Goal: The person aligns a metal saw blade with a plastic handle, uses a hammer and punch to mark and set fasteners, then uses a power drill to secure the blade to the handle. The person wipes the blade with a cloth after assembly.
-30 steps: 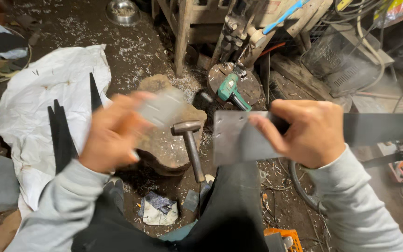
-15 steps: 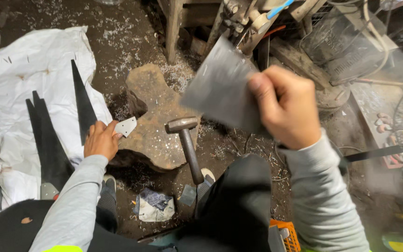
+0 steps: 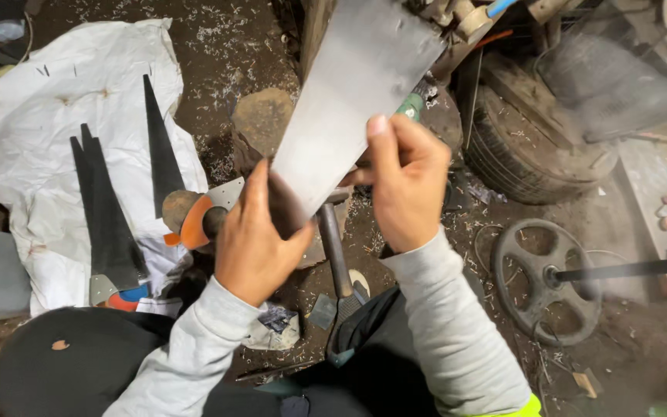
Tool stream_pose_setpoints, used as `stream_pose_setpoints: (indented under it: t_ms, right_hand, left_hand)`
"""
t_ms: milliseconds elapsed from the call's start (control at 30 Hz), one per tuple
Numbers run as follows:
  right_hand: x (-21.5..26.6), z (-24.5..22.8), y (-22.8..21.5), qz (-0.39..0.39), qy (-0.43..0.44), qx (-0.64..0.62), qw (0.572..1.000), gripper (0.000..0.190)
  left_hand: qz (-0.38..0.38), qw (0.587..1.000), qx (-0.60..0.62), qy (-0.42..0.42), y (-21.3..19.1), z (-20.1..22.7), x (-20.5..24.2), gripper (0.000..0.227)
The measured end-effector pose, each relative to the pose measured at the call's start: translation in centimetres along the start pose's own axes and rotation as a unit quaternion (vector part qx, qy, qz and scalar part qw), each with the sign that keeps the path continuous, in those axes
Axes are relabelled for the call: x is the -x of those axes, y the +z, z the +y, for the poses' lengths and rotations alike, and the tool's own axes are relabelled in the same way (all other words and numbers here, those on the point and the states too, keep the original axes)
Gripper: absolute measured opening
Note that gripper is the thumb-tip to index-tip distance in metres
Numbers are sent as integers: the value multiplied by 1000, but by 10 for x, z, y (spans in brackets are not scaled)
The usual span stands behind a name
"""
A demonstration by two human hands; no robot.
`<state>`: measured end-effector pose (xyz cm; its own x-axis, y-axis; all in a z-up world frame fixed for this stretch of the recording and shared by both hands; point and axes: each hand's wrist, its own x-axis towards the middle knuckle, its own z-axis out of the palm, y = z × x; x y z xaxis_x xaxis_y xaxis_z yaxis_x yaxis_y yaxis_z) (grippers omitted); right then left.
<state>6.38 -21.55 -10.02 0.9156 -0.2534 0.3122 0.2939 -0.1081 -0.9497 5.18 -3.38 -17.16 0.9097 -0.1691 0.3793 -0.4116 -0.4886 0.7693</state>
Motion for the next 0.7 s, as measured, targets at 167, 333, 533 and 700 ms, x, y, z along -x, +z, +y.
stream_pose_setpoints:
  t_ms: [167,333,533,700]
  right_hand:
    - [44,132,-28,-76,22,305,949,38]
    - [96,230,-39,-87,37,413,906,73]
    - [82,227,-61,-67,251,282,924,36]
    - [78,176,-68,-74,251,171,950,30]
  left_hand:
    - [-43,988,-131,-75,-3,-61,27,94]
    - [-124,957,-218,-148,6,-110,75,89]
    - [-215,927,-242,-190,16,-134,114,90]
    - [-278,893,-268,-233,32,-144,107,91]
